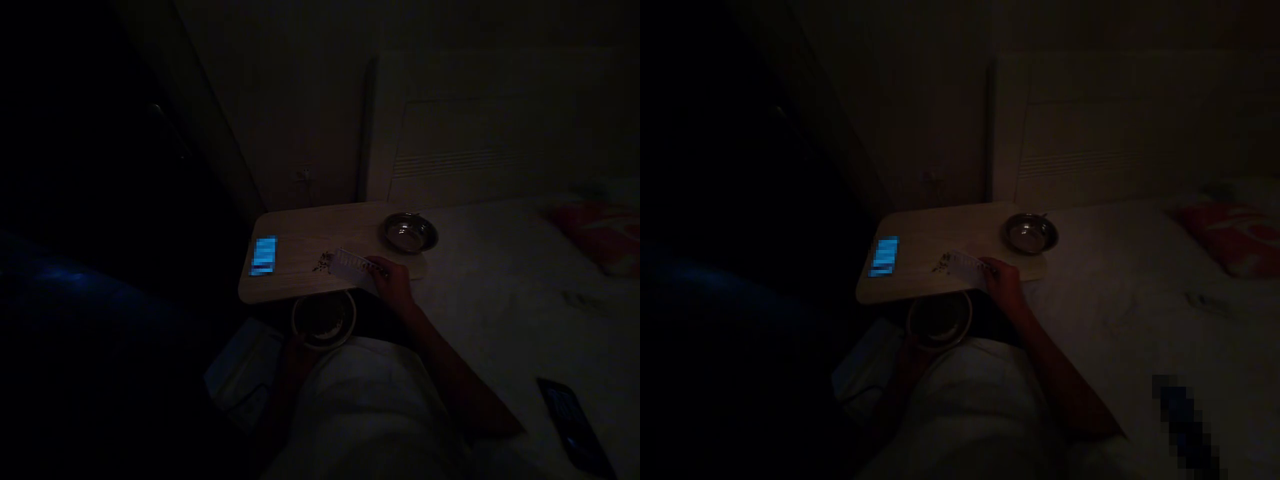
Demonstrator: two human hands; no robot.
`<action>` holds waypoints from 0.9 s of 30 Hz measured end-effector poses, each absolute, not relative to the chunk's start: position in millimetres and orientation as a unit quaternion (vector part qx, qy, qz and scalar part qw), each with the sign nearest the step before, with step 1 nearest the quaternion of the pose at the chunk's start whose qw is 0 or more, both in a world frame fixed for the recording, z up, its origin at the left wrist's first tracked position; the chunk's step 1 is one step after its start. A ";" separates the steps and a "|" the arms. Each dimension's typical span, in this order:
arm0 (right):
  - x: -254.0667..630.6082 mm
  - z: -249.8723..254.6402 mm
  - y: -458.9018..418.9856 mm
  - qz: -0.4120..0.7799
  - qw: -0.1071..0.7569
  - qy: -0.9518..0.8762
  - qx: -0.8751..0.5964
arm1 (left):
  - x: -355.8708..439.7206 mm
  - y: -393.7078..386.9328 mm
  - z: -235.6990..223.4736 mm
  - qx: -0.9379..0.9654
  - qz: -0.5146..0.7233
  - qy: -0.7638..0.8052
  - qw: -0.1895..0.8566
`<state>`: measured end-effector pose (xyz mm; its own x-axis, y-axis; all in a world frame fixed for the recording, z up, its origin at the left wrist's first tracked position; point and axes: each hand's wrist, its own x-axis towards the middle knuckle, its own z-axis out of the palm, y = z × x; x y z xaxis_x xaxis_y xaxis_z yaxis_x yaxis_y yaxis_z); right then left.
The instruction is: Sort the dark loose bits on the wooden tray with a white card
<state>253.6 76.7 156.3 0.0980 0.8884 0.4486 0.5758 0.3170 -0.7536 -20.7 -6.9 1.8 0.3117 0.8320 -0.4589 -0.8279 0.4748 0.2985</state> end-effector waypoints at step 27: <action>256.7 146.7 77.9 0.181 0.491 -0.656 -0.544 | -16.1 -5.5 5.2 0.013 0.506 0.235 0.830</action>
